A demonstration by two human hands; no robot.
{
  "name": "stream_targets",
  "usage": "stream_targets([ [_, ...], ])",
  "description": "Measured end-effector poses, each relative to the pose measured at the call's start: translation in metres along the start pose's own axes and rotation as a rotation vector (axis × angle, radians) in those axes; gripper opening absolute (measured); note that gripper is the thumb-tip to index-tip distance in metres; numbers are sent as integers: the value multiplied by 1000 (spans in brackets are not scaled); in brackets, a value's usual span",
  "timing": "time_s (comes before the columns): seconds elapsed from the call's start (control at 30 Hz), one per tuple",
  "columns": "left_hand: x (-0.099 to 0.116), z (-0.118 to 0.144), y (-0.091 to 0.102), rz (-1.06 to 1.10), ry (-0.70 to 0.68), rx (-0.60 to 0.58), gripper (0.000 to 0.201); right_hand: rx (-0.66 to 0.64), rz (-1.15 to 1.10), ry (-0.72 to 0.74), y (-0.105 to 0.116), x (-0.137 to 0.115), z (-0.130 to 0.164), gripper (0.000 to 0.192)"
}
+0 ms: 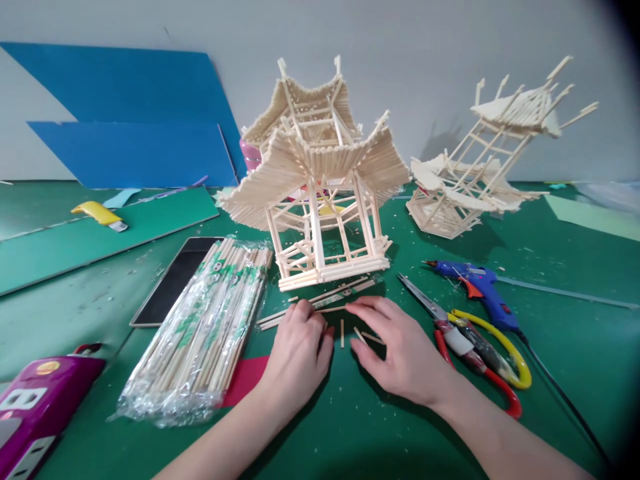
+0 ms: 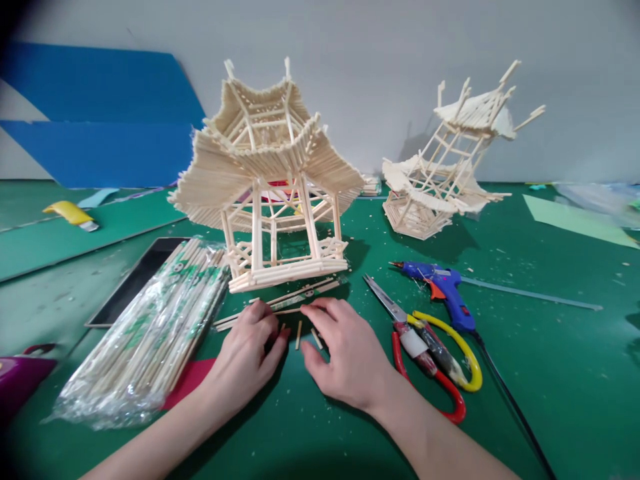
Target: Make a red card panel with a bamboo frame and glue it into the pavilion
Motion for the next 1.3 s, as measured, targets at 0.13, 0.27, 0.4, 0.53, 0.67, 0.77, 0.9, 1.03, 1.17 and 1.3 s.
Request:
stream_targets([
  [0.13, 0, 8, 7, -16, -25, 23, 24, 271, -57, -58, 36, 8, 6, 16],
  [0.27, 2, 15, 11, 27, -85, 15, 16, 477, -24, -169, 64, 23, 18, 31],
  [0.4, 4, 17, 6, 89, -177, -35, 18, 368, -41, -284, 58, 37, 16, 16],
  [0.53, 3, 18, 2, 111, -193, -49, 21, 123, -24, -260, 38, 37, 9, 8],
  [0.67, 3, 20, 3, 113, -216, -9, 20, -67, 21, -277, 18, 36, 9, 14],
  [0.77, 3, 21, 3, 118, -220, 16, 18, -157, 66, -302, 6, 35, 11, 9],
  [0.9, 5, 21, 6, 105, -215, 80, 16, -229, 138, -281, -5, 30, 12, 9],
  [1.03, 7, 21, 10, 69, -203, 153, 13, -259, 174, -255, -10, 28, 11, 11],
  [1.17, 7, 20, 11, 31, -178, 182, 11, -266, 199, -246, -11, 26, 10, 10],
  [1.3, 5, 19, 10, 29, -147, 161, 16, -276, 204, -238, -11, 23, 9, 11],
])
Point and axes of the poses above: each hand's wrist, its own z-axis away from the middle knuckle, its own y-axis out of the back of the hand, x = y × z, the point moved 10 cm from there along -z, towards the middle knuckle, and after that the axes turned 8 degrees about y, right-handed, at the moved point
